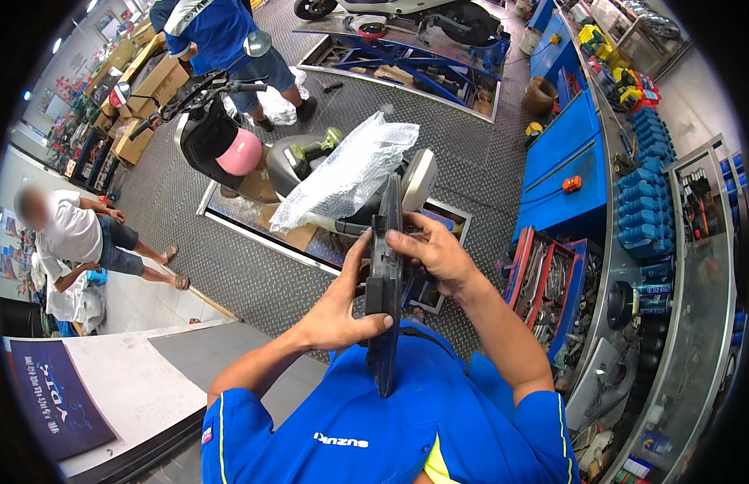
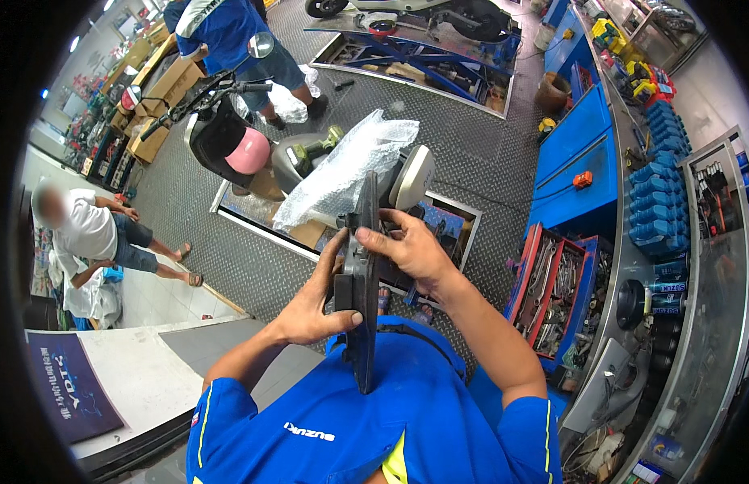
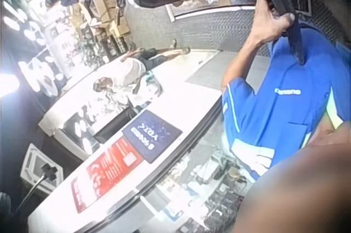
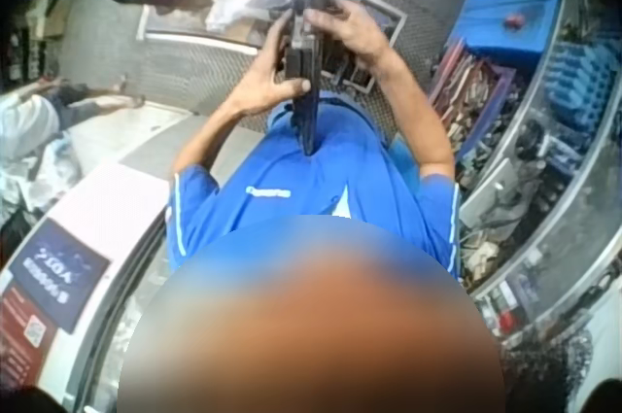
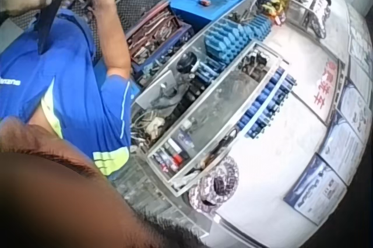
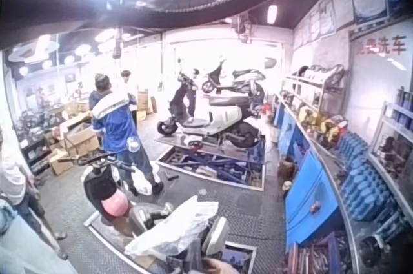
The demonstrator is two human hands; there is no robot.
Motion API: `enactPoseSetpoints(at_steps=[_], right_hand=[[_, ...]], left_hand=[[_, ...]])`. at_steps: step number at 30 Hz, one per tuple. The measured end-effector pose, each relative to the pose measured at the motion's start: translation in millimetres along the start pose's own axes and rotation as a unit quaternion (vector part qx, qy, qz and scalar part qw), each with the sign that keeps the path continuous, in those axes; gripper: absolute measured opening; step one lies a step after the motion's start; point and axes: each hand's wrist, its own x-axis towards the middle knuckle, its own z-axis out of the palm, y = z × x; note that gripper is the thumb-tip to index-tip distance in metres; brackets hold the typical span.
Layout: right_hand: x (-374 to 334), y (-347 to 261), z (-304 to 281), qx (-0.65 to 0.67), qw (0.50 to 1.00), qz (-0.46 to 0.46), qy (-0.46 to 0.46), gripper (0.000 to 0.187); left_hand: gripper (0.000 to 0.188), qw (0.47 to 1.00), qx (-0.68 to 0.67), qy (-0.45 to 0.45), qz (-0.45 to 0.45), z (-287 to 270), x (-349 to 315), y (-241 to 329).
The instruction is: The person assembles a motorcycle dashboard by removing a plastic panel from bubble wrap, cutting a cable tie with scissors, and fitting a digital meter into the housing.
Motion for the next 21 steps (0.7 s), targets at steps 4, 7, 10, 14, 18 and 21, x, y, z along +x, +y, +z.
enactPoseSetpoints(at_steps=[4, 7, 10, 14, 18, 21], right_hand=[[16, -10, -6, -0.059, 0.997, -0.047, 0.032, 0.080], [18, -20, -9, -0.085, 0.995, -0.039, 0.027, 0.076], [19, -23, -13, -0.066, 0.998, -0.019, 0.005, 0.070], [23, -10, -17, -0.034, 0.999, -0.008, 0.006, 0.061], [23, -10, -14, -0.021, 0.999, -0.024, 0.009, 0.062], [16, -33, -15, -0.071, 0.997, 0.018, -0.017, 0.060]], left_hand=[[0.126, 0.998, -0.047, -0.013, -0.035, 5, 6, 2], [0.126, 0.999, -0.037, -0.005, -0.021, 5, 9, 8], [0.126, 1.000, 0.012, -0.008, -0.027, 4, 11, 15], [0.126, 1.000, 0.014, 0.005, -0.023, 6, 11, 10], [0.126, 1.000, 0.000, -0.006, -0.029, 4, 13, 9], [0.127, 1.000, -0.006, -0.010, -0.022, 2, 14, 6]])
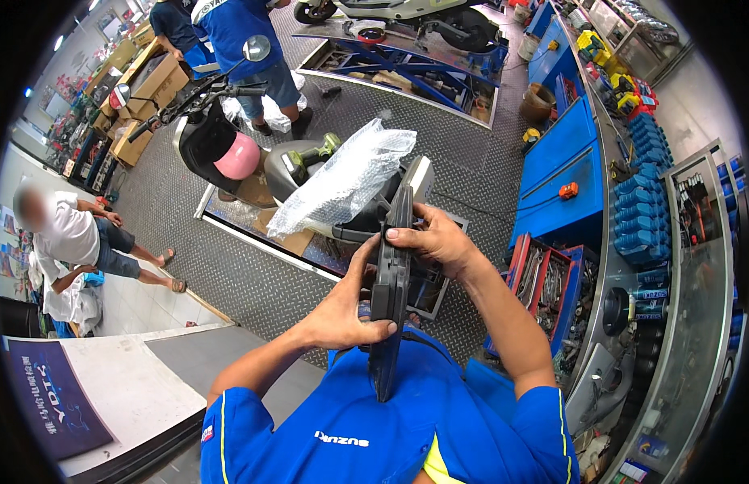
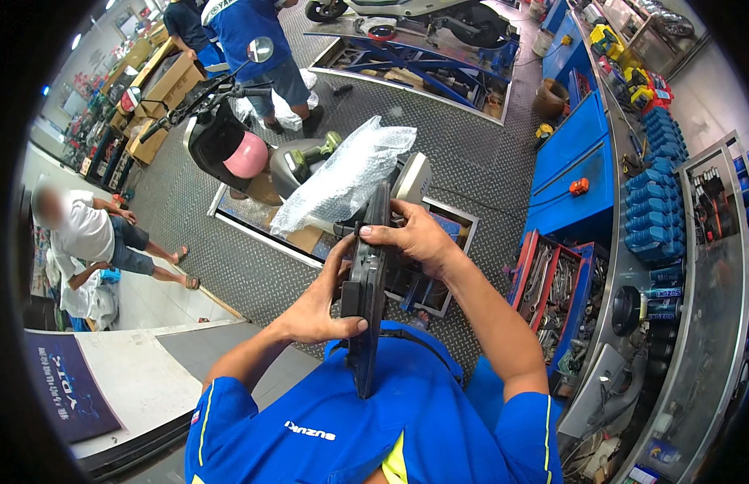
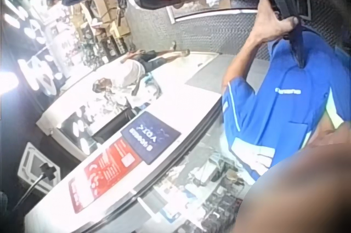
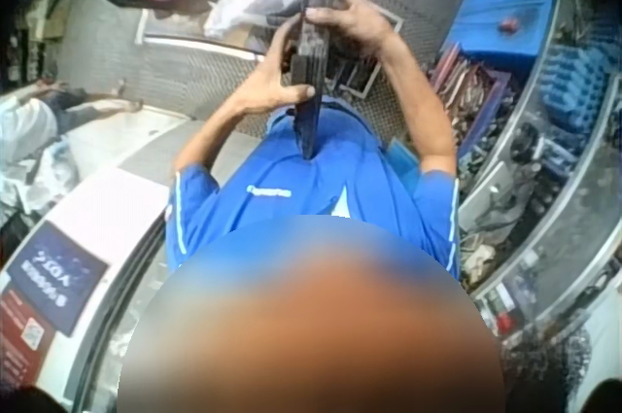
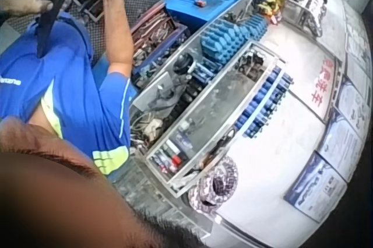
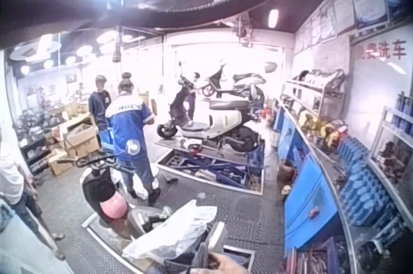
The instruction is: The person assembles a motorcycle dashboard by removing a plastic panel from bubble wrap, cutting a cable tie with scissors, and fitting a digital meter into the housing.
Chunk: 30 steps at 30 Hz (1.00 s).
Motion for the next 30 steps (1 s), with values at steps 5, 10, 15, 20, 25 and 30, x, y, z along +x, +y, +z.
enactPoseSetpoints(at_steps=[5, 10, 15, 20, 25, 30], right_hand=[[3, 0, -6, -0.001, 1.000, 0.024, -0.006, 0.059], [-9, -5, -22, 0.009, 0.998, -0.011, 0.063, 0.064], [-14, -26, -4, 0.011, 0.998, -0.048, 0.042, 0.057], [-27, -23, -51, 0.041, 0.996, -0.077, 0.032, 0.061], [-36, 8, -72, 0.256, 0.955, -0.150, 0.000, 0.052], [-41, 46, -89, 0.381, 0.911, -0.156, 0.014, 0.054]], left_hand=[[0.129, 0.999, 0.024, 0.025, -0.005, 3, 0, -2], [0.129, 0.993, -0.091, 0.072, -0.039, -18, -1, -21], [0.129, 0.959, -0.280, 0.049, 0.012, 4, 2, -27], [0.107, 0.857, -0.515, -0.005, -0.024, -9, -12, -36], [0.102, 0.788, -0.614, 0.014, 0.028, 0, -11, -52], [0.105, 0.791, -0.611, 0.033, 0.013, -6, -13, -61]])
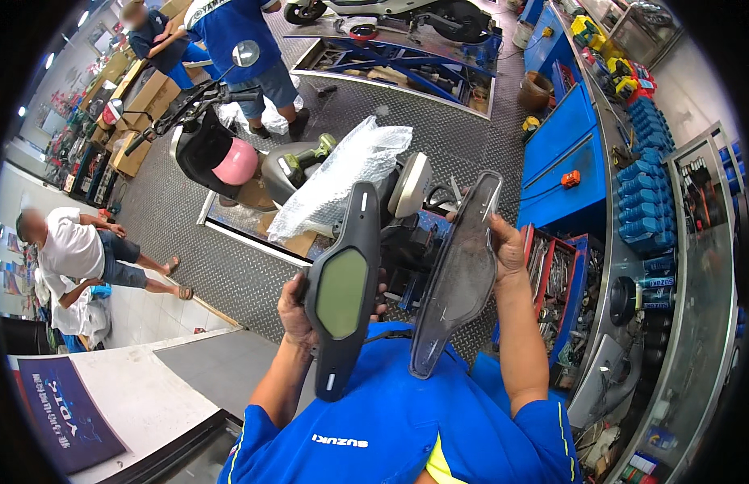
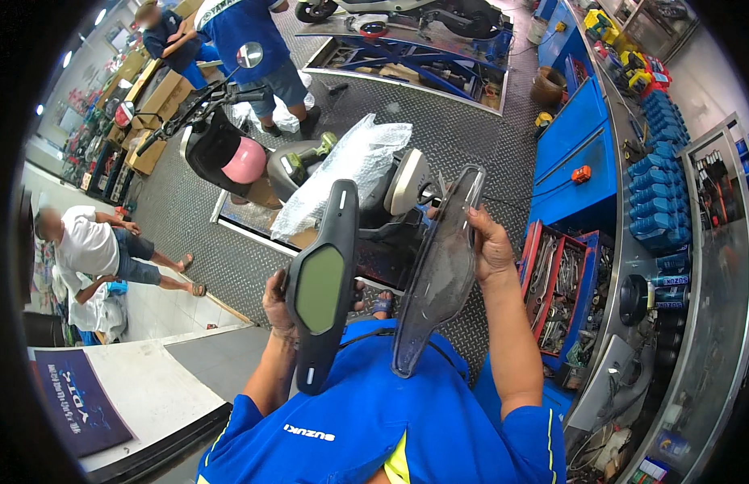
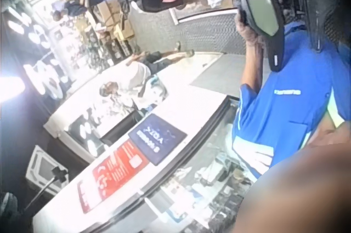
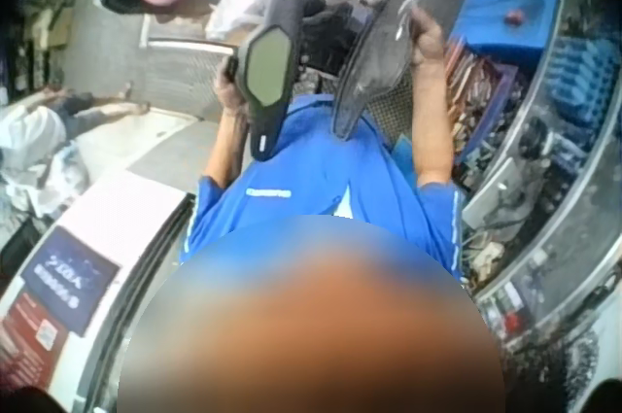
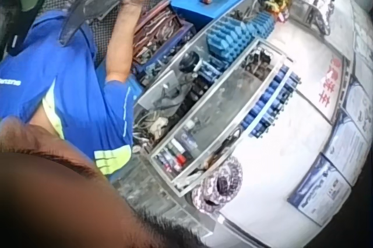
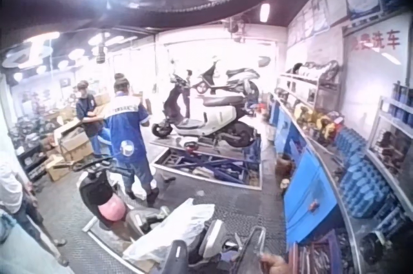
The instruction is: The person assembles a motorcycle dashboard by removing a plastic panel from bubble wrap, cutting a cable tie with scissors, and fitting a digital meter into the housing.
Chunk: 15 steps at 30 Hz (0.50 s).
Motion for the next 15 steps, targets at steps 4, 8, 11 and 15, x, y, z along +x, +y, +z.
enactPoseSetpoints(at_steps=[4, 8, 11, 15], right_hand=[[-3, 19, -21, 0.078, 0.997, -0.007, 0.021, 0.055], [-3, 36, -19, 0.096, 0.995, -0.012, 0.002, 0.053], [-7, 44, -17, 0.110, 0.994, -0.001, -0.008, 0.052], [-9, 49, -16, 0.128, 0.992, 0.007, -0.006, 0.057]], left_hand=[[0.106, 1.000, 0.015, 0.014, -0.006, -9, -3, 2], [0.118, 0.997, 0.042, 0.035, -0.057, -19, -7, -1], [0.133, 0.990, 0.055, -0.008, -0.126, -9, -4, -4], [0.131, 0.983, 0.080, -0.015, -0.166, -17, -18, 0]])
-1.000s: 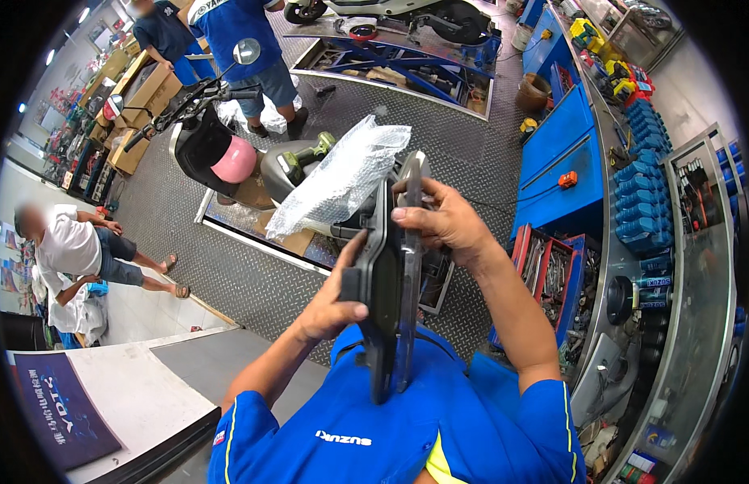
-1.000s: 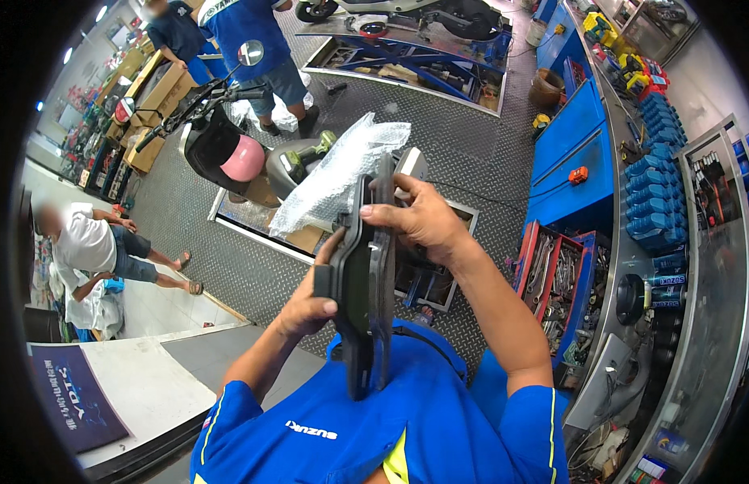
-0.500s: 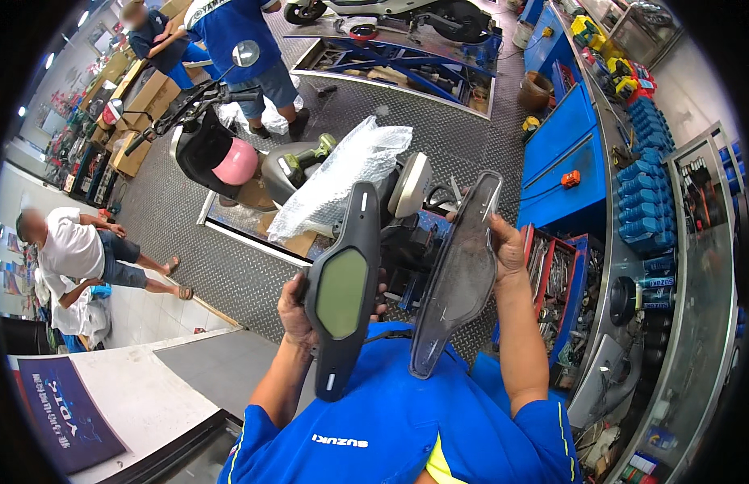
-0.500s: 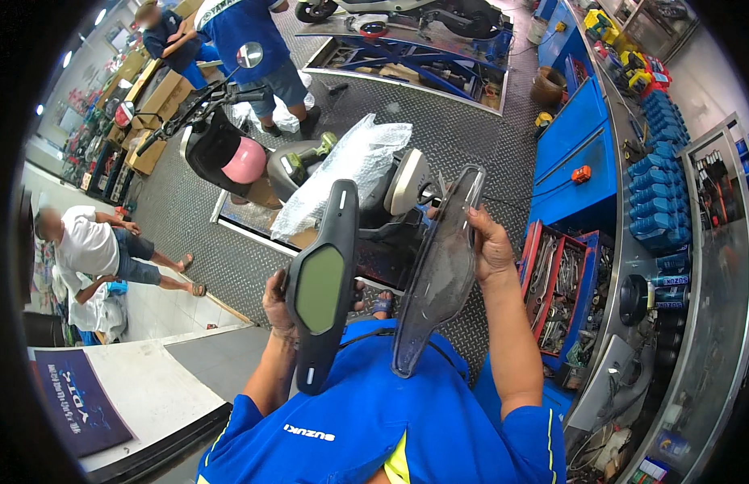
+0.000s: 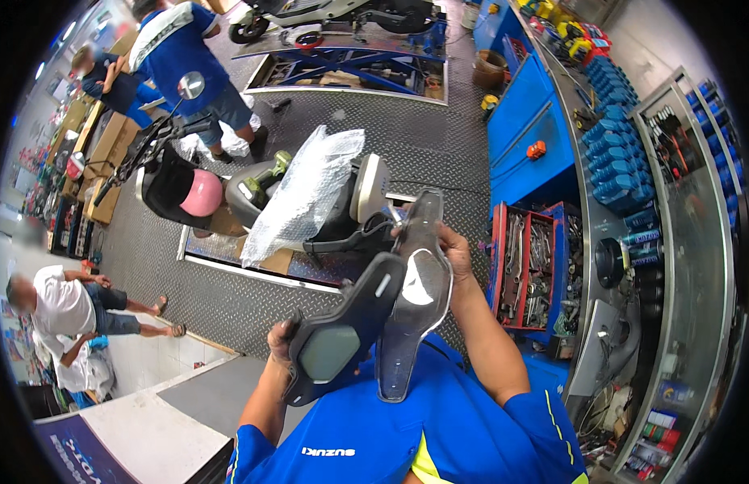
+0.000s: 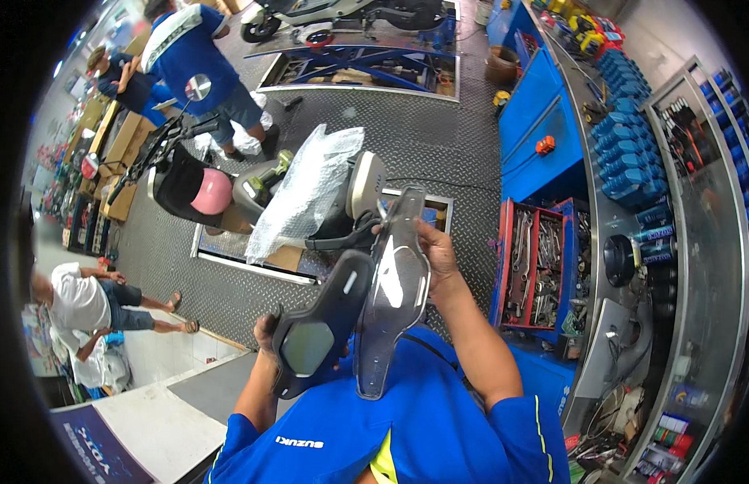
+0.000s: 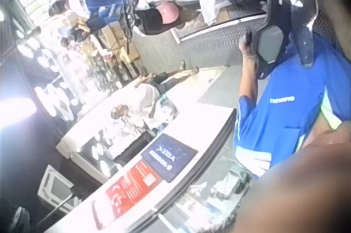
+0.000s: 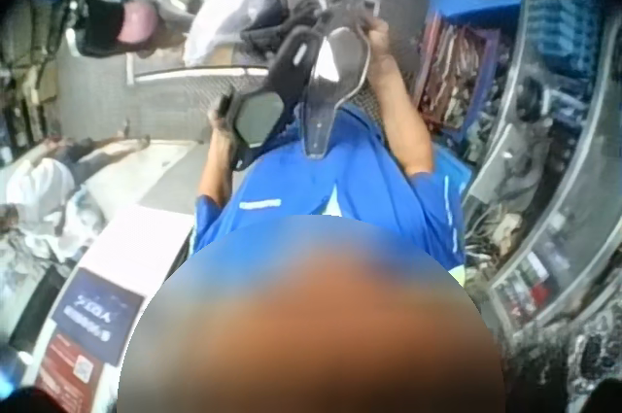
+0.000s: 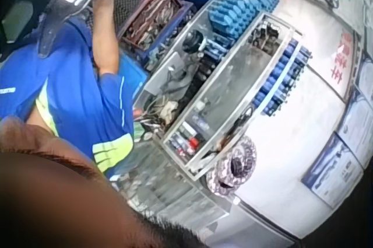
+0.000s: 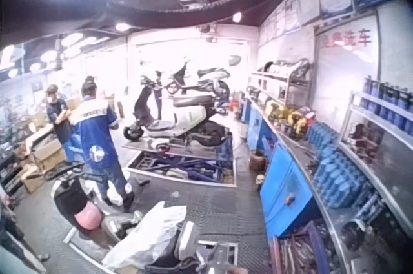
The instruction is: The person assembles a motorcycle dashboard by removing a plastic panel from bubble wrap, cutting a cable tie with scissors, and fitting a digital meter into the housing.
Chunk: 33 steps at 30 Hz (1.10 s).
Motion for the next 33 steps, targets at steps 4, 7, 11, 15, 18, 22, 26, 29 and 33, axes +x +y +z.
enactPoseSetpoints(at_steps=[4, 7, 11, 15, 18, 22, 26, 29, 33], right_hand=[[-1, 1, -6, -0.007, 1.000, 0.016, -0.013, 0.056], [-5, 3, -13, 0.041, 0.998, 0.035, -0.019, 0.054], [-12, -3, -20, 0.032, 0.997, 0.011, -0.071, 0.050], [-32, -11, -35, -0.018, 0.997, -0.042, -0.068, 0.057], [-63, -36, -50, -0.039, 0.996, -0.071, -0.049, 0.064], [-124, -71, -104, -0.175, 0.972, -0.138, 0.080, 0.078], [-187, -90, -228, -0.499, 0.751, -0.153, 0.404, 0.074], [-233, -117, -278, -0.665, 0.521, -0.145, 0.516, 0.034], [-281, -155, -386, -0.698, 0.439, -0.009, 0.565, 0.023]], left_hand=[[0.129, 1.000, 0.009, 0.010, -0.022, -14, -6, 2], [0.128, 0.997, 0.037, 0.001, -0.061, -17, 0, 3], [0.126, 0.986, 0.097, -0.032, -0.132, -13, 15, 4], [0.124, 0.965, 0.175, -0.059, -0.183, -5, 30, 8], [0.122, 0.945, 0.250, -0.105, -0.184, 0, 38, 14], [0.122, 0.933, 0.295, -0.150, -0.144, 33, 51, 14], [0.099, 0.885, 0.437, -0.069, -0.145, 13, 33, 22], [0.104, 0.879, 0.445, 0.014, -0.170, 26, 35, 18], [0.110, 0.888, 0.417, 0.076, -0.179, 44, 48, 5]])
